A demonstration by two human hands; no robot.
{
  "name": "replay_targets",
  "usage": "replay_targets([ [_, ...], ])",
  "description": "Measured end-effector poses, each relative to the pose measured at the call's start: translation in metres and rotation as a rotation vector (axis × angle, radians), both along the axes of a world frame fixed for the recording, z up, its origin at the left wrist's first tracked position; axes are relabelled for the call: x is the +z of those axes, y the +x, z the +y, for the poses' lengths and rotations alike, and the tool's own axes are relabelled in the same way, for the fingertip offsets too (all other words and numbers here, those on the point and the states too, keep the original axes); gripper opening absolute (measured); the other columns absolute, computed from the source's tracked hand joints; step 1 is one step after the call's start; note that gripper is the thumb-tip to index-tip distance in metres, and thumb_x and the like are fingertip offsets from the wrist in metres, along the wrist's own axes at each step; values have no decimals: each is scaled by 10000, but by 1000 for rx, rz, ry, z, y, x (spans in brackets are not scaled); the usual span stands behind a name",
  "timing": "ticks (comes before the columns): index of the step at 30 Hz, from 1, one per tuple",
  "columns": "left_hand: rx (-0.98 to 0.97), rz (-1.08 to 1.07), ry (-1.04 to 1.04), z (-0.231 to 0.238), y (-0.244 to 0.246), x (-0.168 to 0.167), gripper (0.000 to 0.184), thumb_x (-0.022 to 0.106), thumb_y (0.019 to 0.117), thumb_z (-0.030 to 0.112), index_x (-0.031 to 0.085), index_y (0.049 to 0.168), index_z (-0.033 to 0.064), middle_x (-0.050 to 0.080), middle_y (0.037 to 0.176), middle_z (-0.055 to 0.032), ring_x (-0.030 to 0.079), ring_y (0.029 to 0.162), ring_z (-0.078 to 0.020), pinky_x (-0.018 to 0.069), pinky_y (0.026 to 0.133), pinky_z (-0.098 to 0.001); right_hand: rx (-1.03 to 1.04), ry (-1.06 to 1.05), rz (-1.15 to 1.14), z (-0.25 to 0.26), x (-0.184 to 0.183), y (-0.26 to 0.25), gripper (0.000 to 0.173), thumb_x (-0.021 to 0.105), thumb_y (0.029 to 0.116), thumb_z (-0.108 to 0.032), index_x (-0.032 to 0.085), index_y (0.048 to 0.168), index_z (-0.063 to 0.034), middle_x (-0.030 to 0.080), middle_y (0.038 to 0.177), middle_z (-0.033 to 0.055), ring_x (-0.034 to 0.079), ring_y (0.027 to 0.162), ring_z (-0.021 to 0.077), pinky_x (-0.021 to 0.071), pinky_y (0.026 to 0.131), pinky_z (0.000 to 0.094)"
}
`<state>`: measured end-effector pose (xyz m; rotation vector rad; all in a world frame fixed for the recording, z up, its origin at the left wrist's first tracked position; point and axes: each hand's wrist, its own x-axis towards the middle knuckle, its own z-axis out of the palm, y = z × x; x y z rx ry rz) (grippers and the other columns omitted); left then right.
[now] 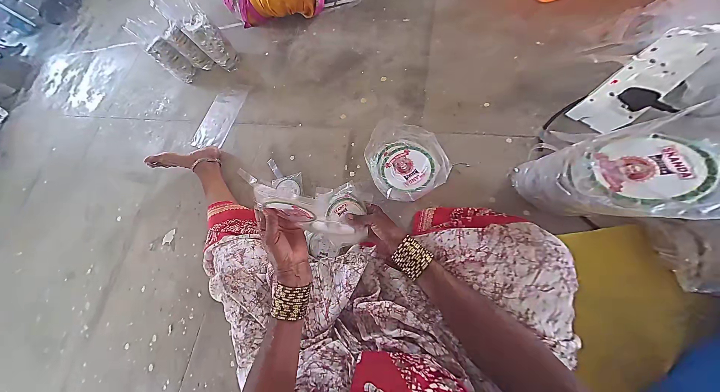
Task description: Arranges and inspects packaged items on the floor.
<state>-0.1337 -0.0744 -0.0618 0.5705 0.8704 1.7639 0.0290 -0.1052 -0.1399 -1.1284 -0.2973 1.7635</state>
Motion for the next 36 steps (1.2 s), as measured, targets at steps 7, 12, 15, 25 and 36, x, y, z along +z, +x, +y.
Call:
replay_targets([
  [7,71,-48,-44,-1,8,-12,230,308,1090,53,465,1245,115,693,967,20,718,883,-97,616,817,-282,133,-9,51,-4,11,4,166,594,1026,-121,587,1175,-49,713,930,31,710,837,105,606,761,282],
  [12,118,-16,-132,5,14,-9,206,326,1110,118,449,1275,103,655,1018,7,691,933,-87,591,857,-266,257,149,109,-8,9,5,106,620,959,-86,627,1064,-74,738,864,-23,721,799,66,610,767,252],
  [15,125,84,-160,5,17,-8,193,361,1092,60,469,1252,64,662,1004,-5,696,912,-94,600,845,-276,286,203,138,-10,7,4,316,729,848,22,610,1135,-35,744,954,21,729,882,108,614,842,288],
  [25,173,81,-474,22,5,0,152,425,1075,70,489,1211,48,568,1018,-37,590,887,-82,521,808,-220,286,386,129,-6,14,-4,284,727,800,58,678,1069,-19,766,940,36,738,871,119,622,846,319],
  [36,211,108,-498,27,7,-1,206,450,1071,95,486,1262,25,564,1109,-84,577,973,-146,506,879,-294,188,399,71,-19,30,-11,256,728,777,100,697,1002,-16,773,896,25,741,838,93,624,829,290],
])
